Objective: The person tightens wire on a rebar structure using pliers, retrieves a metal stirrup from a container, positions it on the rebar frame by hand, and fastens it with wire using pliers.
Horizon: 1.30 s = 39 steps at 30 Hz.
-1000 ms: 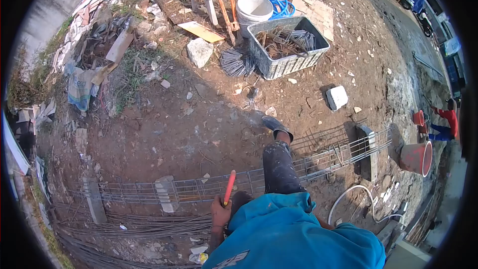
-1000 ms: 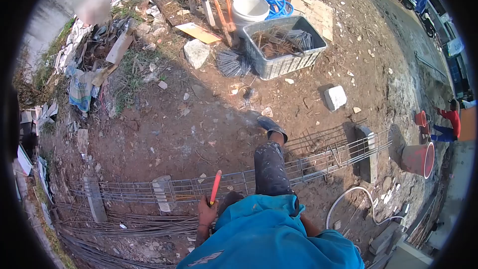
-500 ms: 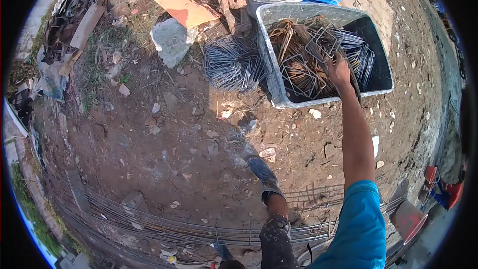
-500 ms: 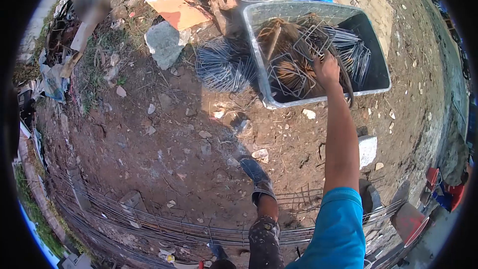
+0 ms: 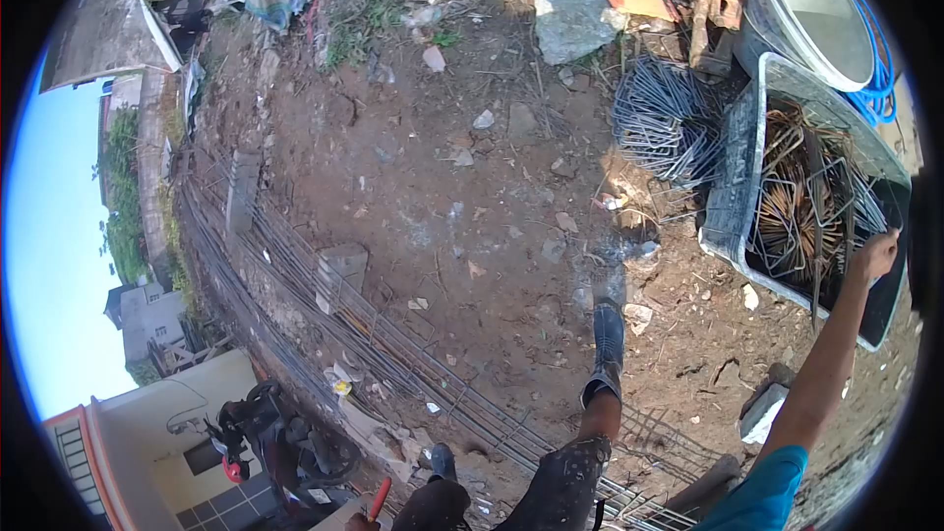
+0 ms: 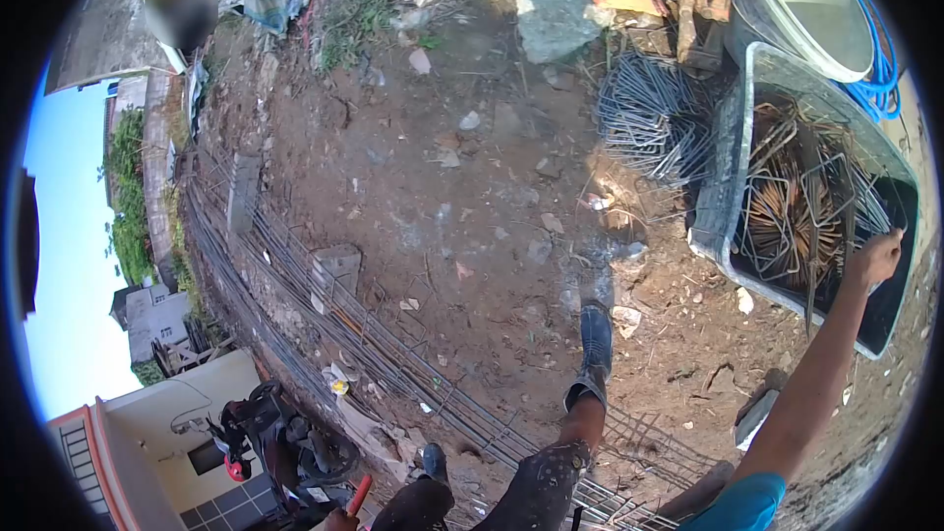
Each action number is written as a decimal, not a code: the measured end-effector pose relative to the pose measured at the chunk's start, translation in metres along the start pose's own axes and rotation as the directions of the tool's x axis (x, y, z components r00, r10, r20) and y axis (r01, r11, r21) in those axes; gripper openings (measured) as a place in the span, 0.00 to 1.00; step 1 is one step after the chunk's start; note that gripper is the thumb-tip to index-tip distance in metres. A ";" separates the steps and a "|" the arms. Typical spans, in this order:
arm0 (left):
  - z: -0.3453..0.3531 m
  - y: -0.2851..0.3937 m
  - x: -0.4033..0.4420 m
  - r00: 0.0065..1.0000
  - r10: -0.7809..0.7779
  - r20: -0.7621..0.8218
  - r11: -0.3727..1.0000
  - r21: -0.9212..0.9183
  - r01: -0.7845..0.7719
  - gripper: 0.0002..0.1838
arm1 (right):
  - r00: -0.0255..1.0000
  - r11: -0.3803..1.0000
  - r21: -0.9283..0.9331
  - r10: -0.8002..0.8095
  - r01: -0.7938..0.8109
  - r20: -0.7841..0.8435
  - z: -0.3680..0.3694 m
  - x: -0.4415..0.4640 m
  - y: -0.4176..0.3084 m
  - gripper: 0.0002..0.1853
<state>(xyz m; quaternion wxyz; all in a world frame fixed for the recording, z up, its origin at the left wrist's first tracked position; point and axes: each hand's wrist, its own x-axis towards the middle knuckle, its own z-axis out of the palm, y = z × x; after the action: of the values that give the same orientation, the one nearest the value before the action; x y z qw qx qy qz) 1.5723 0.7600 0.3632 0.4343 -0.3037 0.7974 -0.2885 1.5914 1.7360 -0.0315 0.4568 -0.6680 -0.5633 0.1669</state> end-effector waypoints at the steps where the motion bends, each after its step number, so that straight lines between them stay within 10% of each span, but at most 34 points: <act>1: 0.006 0.007 -0.014 0.999 0.032 0.024 0.999 -0.044 -0.030 0.23 | 0.998 0.996 0.079 0.029 -0.032 0.047 -0.008 -0.006 -0.015 0.27; 6: 0.023 0.040 -0.015 0.987 0.066 0.144 0.944 -0.330 -0.016 0.23 | 0.937 0.969 0.141 0.150 -0.203 0.314 -0.073 -0.144 -0.052 0.31; 10: 0.073 0.013 0.003 0.989 0.118 0.088 0.888 -0.456 -0.065 0.27 | 0.703 0.951 -0.275 0.291 -0.140 0.649 -0.161 -0.294 -0.110 0.37; 11: 0.082 -0.003 0.003 0.986 0.103 0.134 0.883 -0.469 -0.029 0.27 | 0.661 0.917 0.042 0.254 -0.397 0.706 -0.142 -0.328 -0.014 0.35; 13: 0.123 -0.041 0.009 0.985 0.029 0.168 0.787 -0.612 0.081 0.24 | 0.630 0.976 0.124 0.018 -0.181 0.776 -0.218 -0.414 -0.093 0.28; 15: 0.192 -0.075 0.029 0.966 -0.009 0.260 0.717 -0.671 0.187 0.25 | 0.062 0.776 -0.447 0.524 -0.445 0.849 -0.261 -0.493 -0.112 0.24; 16: 0.243 -0.080 0.040 0.963 0.012 0.268 0.667 -0.720 0.192 0.25 | -0.260 0.577 -0.473 0.414 -0.666 0.872 -0.289 -0.528 -0.120 0.17; 17: 0.296 -0.086 0.057 0.959 -0.045 0.280 0.669 -0.705 0.237 0.25 | -0.219 0.720 -0.495 0.448 -0.486 0.867 -0.313 -0.563 -0.124 0.16; 18: 0.333 -0.100 0.078 0.951 -0.104 0.291 0.681 -0.676 0.281 0.25 | -0.416 0.782 -0.513 0.360 -0.354 0.835 -0.318 -0.589 -0.099 0.21; 20: 0.377 -0.113 0.102 0.925 -0.050 0.376 0.577 -0.745 0.334 0.28 | -0.222 0.882 -0.406 0.357 -0.240 0.907 -0.365 -0.656 -0.170 0.23; 23: 0.399 -0.137 0.126 0.886 -0.026 0.462 0.284 -0.847 0.450 0.28 | -0.310 0.985 -0.062 0.110 0.160 0.945 -0.422 -0.750 -0.272 0.22; 27: 0.406 -0.162 0.129 0.756 0.098 0.647 -0.346 -0.690 0.636 0.18 | -0.471 0.994 0.103 -0.083 0.017 0.878 -0.436 -0.854 -0.386 0.22; 30: 0.388 -0.184 0.125 0.734 0.061 0.677 -0.500 -0.615 0.609 0.16 | -0.420 0.891 0.443 -0.368 0.096 0.830 -0.468 -0.906 -0.462 0.24; 32: 0.374 -0.200 0.137 0.750 0.018 0.662 -0.339 -0.701 0.627 0.15 | -0.313 0.746 0.617 -0.541 0.250 0.781 -0.486 -0.925 -0.485 0.25; 34: 0.363 -0.209 0.163 0.780 0.048 0.623 -0.236 -0.752 0.615 0.15 | -0.481 0.607 0.683 -0.493 0.406 0.724 -0.488 -0.941 -0.488 0.23; 39: 0.313 -0.226 0.250 0.826 0.134 0.548 -0.166 -0.809 0.564 0.13 | -0.494 0.830 0.341 -0.092 0.442 0.864 -0.443 -0.970 -0.407 0.21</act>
<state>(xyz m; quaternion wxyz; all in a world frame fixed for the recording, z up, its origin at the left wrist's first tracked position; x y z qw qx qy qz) 1.7869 0.3677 0.2548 0.1717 -0.7154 0.5374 0.4123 1.3741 0.6500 0.2440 -0.2637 -0.0871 -0.8507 0.4463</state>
